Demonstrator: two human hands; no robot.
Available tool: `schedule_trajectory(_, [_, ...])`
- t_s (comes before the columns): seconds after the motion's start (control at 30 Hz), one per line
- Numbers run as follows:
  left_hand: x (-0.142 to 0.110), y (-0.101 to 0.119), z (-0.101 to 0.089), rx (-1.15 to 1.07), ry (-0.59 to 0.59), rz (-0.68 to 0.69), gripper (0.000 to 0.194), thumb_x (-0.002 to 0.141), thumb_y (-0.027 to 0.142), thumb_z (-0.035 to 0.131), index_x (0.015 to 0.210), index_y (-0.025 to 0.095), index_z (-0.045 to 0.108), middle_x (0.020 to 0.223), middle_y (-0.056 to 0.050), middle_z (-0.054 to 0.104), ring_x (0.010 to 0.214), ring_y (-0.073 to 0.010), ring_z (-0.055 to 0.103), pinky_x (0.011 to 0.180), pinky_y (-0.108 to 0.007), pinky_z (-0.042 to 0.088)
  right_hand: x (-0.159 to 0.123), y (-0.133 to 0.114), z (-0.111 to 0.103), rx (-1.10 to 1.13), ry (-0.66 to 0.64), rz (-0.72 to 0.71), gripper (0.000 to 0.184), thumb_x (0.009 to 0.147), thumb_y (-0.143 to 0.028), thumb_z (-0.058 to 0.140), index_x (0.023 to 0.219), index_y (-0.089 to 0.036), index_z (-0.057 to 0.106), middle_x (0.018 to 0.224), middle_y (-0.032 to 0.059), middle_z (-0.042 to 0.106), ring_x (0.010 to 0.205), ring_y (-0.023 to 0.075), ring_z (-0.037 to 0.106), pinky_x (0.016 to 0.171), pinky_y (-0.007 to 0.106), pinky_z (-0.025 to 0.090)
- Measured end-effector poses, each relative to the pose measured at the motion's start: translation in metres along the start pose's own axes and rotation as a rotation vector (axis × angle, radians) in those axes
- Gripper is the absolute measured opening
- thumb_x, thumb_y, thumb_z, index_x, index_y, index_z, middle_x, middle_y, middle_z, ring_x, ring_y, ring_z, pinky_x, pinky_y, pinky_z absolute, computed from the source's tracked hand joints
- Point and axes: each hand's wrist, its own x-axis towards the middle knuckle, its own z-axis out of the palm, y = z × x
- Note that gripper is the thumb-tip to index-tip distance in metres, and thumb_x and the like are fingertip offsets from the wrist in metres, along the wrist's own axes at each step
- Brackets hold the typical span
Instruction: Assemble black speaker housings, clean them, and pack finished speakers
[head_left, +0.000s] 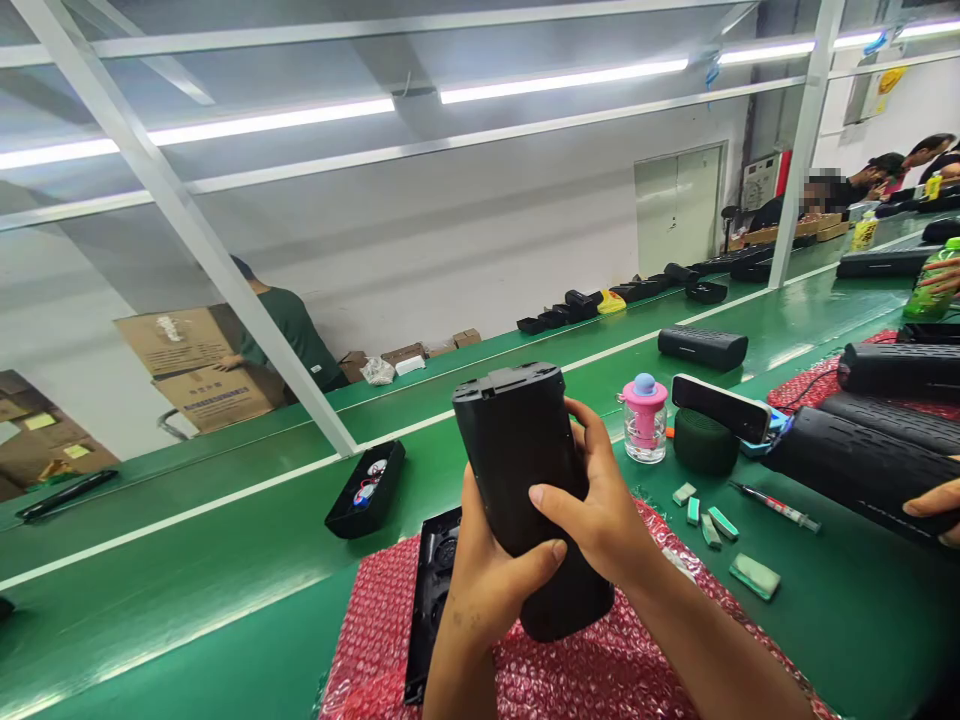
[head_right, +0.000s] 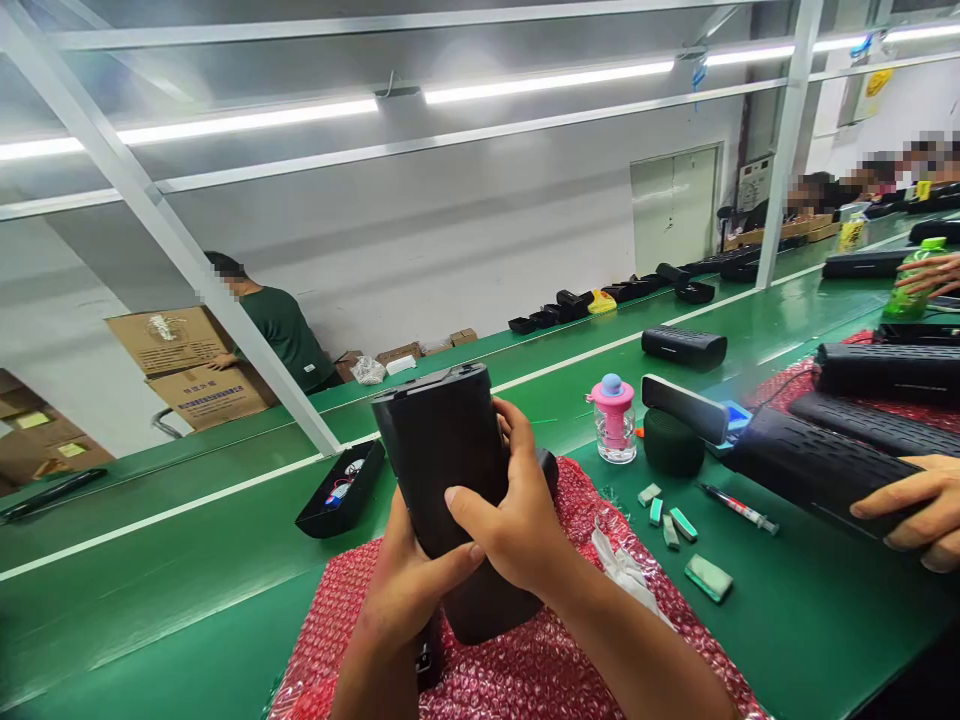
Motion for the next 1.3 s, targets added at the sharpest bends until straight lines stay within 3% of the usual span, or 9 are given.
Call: schedule_trajectory(1.3, [-0.0001,-0.0003,0.0012,0.012,0.019,0.027,0.084,0.058,0.034,0.089,0.127,0.028,0.041,0.123,-0.006,0.061,0.115,-0.0336,0.062,0.096,-0.049,0.053,-0.0006,-0.0038,-0.0003,0.0,-0.006,-0.018,0.07,0.07,-0.025,0.066,0.132,-0.031,0.035,0.125,0.0067,0.057,0.111,0.0257,0.062,0.097,0.049,0.055])
